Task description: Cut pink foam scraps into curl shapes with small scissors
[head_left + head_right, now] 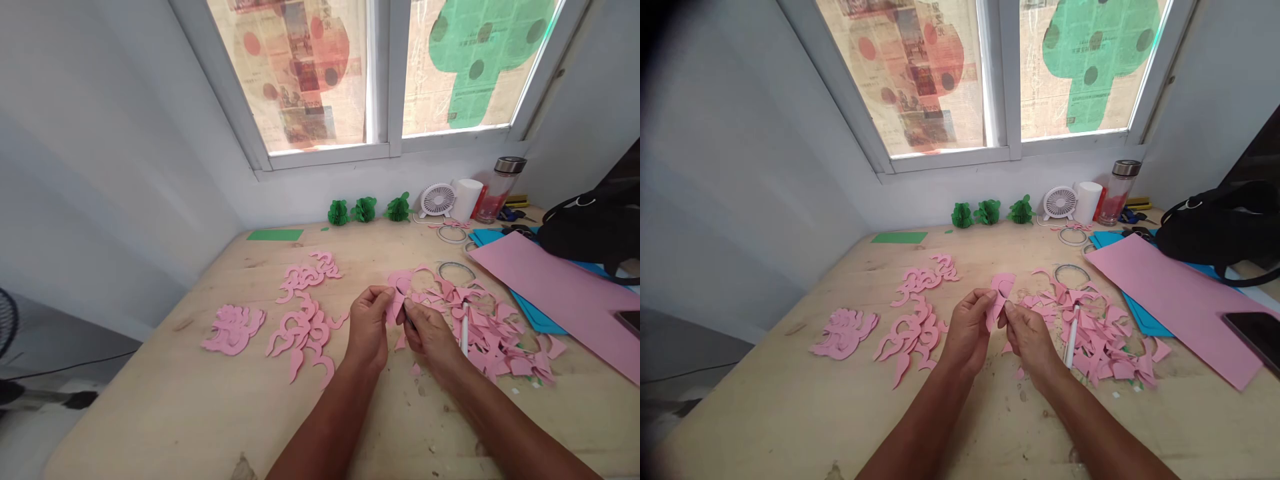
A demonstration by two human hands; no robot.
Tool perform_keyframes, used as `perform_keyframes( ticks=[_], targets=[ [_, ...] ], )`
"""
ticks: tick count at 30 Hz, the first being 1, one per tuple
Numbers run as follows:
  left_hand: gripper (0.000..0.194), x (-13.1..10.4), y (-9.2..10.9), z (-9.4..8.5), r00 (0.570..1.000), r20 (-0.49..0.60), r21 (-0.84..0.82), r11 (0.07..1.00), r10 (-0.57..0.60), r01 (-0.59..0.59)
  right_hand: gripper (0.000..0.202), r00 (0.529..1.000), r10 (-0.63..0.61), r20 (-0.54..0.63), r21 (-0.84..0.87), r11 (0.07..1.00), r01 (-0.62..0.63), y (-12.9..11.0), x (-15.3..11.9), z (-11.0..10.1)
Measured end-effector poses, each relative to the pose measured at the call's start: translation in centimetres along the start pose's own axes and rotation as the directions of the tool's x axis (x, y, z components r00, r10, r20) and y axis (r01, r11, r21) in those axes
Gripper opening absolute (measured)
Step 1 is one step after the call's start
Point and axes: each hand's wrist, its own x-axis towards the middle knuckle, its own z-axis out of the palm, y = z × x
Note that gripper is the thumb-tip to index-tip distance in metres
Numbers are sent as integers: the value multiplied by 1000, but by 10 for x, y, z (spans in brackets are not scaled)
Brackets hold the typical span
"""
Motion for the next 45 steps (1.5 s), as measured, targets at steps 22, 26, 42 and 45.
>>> perform_keyframes(
  ticks=[22, 26, 42, 45],
  targets=[
    [19, 2, -3, -5, 996, -74, -75, 996, -56, 50, 39, 992, 2, 125, 105, 994, -15, -8, -5, 0],
    [16, 2, -3, -6, 997, -65, -71, 997, -47, 43, 39, 988, -13, 152, 133, 991, -7, -8, -4, -1],
    [18, 3, -3, -6, 995, -46, -77, 994, -87, 83, 40, 990, -27, 141, 136, 991, 8, -8, -4, -1],
    [19, 4, -3, -6, 989, -41, -112, 985, -139, 134, 39, 985, -19, 170, 159, 987, -8, -6, -4, -2]
  ],
)
